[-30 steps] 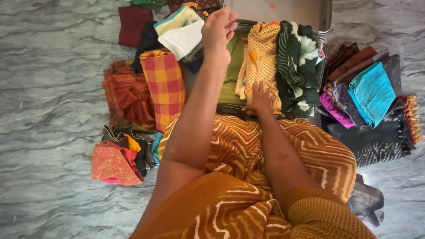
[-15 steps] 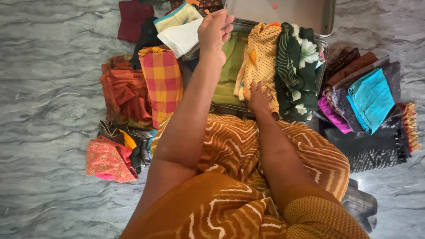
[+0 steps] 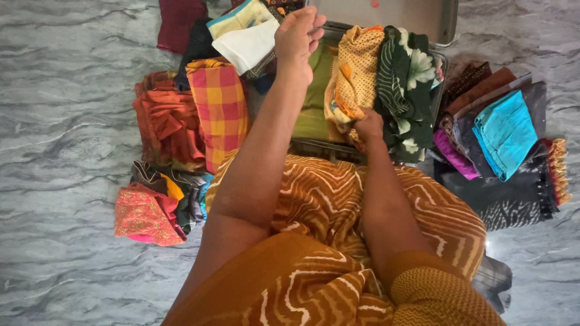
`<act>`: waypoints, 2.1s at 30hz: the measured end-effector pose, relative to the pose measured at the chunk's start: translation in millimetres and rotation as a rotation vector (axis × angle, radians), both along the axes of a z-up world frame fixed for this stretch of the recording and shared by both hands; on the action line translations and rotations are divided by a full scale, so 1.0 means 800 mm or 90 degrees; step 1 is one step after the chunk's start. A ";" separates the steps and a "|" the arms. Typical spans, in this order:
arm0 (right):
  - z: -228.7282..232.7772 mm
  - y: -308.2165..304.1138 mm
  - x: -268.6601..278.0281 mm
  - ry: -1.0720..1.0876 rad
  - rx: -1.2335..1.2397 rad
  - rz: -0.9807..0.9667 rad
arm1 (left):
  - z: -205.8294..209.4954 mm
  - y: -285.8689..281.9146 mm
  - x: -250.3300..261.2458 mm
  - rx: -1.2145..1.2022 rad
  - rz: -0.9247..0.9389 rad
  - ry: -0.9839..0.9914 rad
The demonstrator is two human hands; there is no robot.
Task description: The person packs various pieces of folded clothing into a silver suitcase by hand, placing items one at a time and smoothing them down.
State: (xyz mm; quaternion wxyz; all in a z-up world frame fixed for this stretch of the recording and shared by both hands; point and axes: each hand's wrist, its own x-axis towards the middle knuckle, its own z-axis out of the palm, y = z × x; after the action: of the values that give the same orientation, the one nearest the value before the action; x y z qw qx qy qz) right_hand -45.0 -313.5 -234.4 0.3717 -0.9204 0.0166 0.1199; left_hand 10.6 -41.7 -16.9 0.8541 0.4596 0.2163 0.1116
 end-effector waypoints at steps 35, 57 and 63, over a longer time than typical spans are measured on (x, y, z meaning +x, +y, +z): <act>0.192 0.213 0.122 0.016 0.632 0.073 | 0.063 -0.079 -0.013 0.254 0.193 -0.259; 0.011 0.466 -0.078 0.434 0.576 0.124 | 0.108 -0.012 -0.060 0.256 0.178 -0.237; -0.055 0.412 -0.080 0.481 0.495 -0.003 | 0.086 -0.027 -0.043 0.311 0.186 -0.264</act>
State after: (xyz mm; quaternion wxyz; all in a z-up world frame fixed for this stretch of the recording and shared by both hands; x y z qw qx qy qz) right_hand -109.3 16.2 -278.4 0.6531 -0.6080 0.1057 0.4390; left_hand -24.2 -63.5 51.9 0.7196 0.5823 0.0686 0.3720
